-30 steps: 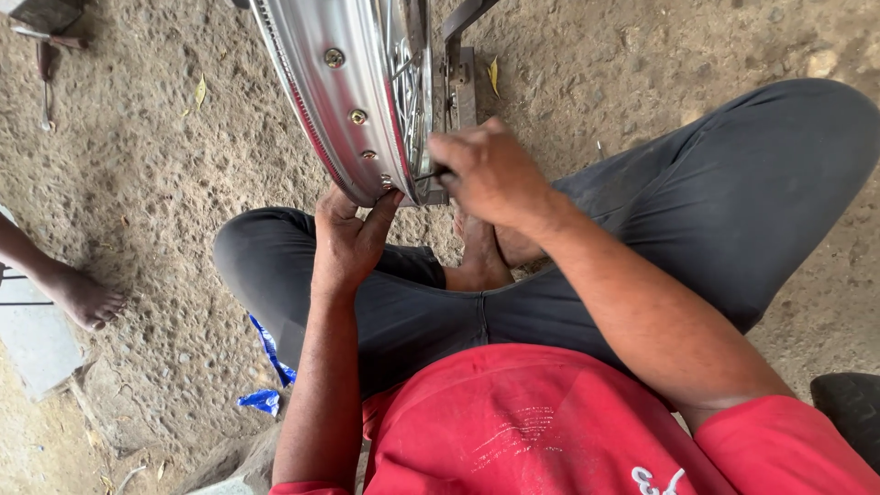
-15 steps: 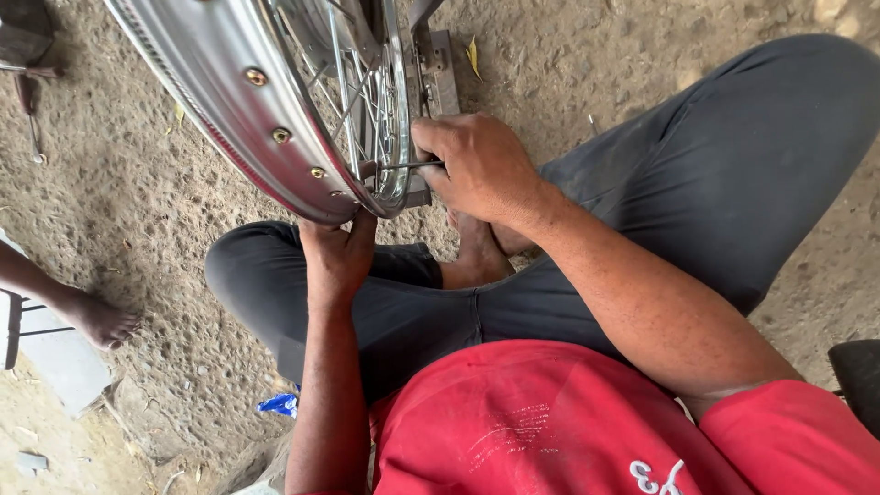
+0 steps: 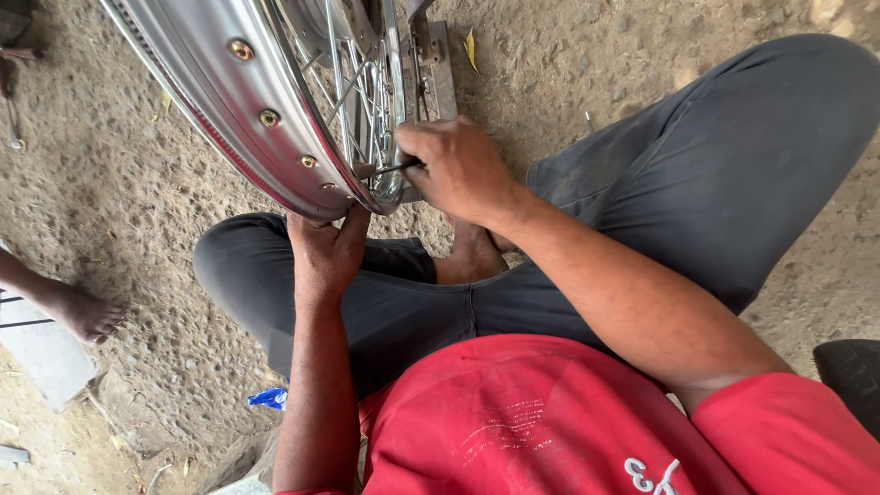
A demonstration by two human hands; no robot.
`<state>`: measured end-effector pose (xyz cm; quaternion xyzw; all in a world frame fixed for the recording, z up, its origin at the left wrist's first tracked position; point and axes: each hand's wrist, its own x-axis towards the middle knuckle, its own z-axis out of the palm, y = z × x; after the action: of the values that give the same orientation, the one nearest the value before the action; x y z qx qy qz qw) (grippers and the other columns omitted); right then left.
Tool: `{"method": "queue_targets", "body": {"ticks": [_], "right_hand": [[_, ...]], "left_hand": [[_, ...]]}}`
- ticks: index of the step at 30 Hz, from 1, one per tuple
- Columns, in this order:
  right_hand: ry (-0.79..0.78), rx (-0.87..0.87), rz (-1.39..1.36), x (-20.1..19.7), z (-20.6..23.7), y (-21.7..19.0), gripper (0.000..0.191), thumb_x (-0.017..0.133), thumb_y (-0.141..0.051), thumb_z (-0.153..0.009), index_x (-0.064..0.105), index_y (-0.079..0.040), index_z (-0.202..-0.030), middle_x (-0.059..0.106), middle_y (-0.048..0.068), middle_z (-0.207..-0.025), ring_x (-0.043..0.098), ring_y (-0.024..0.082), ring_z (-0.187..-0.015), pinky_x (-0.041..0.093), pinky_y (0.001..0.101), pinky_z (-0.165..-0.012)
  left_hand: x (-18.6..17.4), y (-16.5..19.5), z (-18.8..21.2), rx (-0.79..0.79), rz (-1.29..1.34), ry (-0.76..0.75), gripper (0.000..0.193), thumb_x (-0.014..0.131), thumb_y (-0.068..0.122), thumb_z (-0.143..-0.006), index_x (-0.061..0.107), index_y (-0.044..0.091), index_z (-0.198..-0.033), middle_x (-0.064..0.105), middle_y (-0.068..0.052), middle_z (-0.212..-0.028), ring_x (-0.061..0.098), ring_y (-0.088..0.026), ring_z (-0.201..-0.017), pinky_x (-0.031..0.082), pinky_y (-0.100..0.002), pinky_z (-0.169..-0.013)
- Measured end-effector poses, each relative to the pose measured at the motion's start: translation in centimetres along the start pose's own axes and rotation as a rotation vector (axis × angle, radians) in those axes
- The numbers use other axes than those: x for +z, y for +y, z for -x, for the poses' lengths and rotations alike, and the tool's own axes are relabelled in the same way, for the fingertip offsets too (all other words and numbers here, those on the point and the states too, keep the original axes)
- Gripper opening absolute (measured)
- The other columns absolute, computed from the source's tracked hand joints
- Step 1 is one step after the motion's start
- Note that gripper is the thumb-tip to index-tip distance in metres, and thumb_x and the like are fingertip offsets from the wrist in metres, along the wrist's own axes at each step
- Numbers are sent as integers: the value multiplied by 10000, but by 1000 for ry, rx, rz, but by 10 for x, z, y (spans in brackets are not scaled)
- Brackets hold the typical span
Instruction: The person sits on the ground and uses a spoke wrench to tighten the nipples on a bicycle wheel mounted in a truing stand. They rotate the wheel to access different spokes and continue adjusting the tension.
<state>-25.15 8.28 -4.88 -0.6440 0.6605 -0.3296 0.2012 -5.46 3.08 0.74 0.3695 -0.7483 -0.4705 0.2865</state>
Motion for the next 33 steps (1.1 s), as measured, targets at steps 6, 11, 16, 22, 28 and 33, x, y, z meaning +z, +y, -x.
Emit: {"method": "queue_targets", "body": {"ticks": [6, 11, 16, 22, 28, 33], "right_hand": [[-48, -50, 162, 7, 2, -1, 186, 813, -111, -882, 628, -107, -867, 704, 22, -769, 666, 133, -691, 531, 481, -878], [-169, -41, 140, -10, -5, -13, 157, 793, -128, -906, 637, -125, -891, 702, -3, -767, 650, 126, -691, 468, 435, -830], [-224, -86, 311, -48, -15, -33, 242, 836, -239, -893, 625, -141, -827, 667, 7, -695, 620, 150, -663, 421, 416, -832], [85, -338, 256, -44, -6, -56, 283, 781, -150, -793, 615, -87, -1014, 687, 26, -847, 663, 203, -836, 430, 403, -802], [134, -188, 87, -57, -5, -24, 274, 809, -226, -1039, 560, -144, -959, 657, -8, -814, 632, 126, -730, 464, 356, -732], [58, -199, 25, -71, 0, -13, 255, 802, -190, -999, 557, -121, -988, 662, -10, -848, 645, 131, -755, 491, 377, -756]], "left_hand": [[0, -7, 5, -7, 35, -10, 171, 693, -32, -969, 745, 16, -1124, 771, -89, -1052, 738, -174, -1009, 586, -328, -872], [-4, -15, 8, 34, 49, -12, 155, 704, -32, -980, 743, 25, -1119, 769, -77, -1010, 730, -175, -930, 569, -326, -815], [-7, -27, 8, 162, -29, 26, 176, 720, -55, -959, 730, 27, -1114, 756, -100, -1029, 741, -208, -953, 563, -342, -835], [1, -33, 4, 127, -4, 5, 210, 641, -83, -944, 724, 20, -1106, 753, -108, -1037, 748, -235, -987, 567, -343, -878], [6, -23, 5, 122, -47, 44, 290, 634, -69, -926, 720, -18, -1198, 746, -121, -1090, 715, -208, -1014, 550, -336, -921], [8, -36, 13, -7, 57, 114, 159, 704, -29, -943, 734, 0, -1096, 758, -85, -1074, 717, -176, -1041, 561, -337, -949]]}}
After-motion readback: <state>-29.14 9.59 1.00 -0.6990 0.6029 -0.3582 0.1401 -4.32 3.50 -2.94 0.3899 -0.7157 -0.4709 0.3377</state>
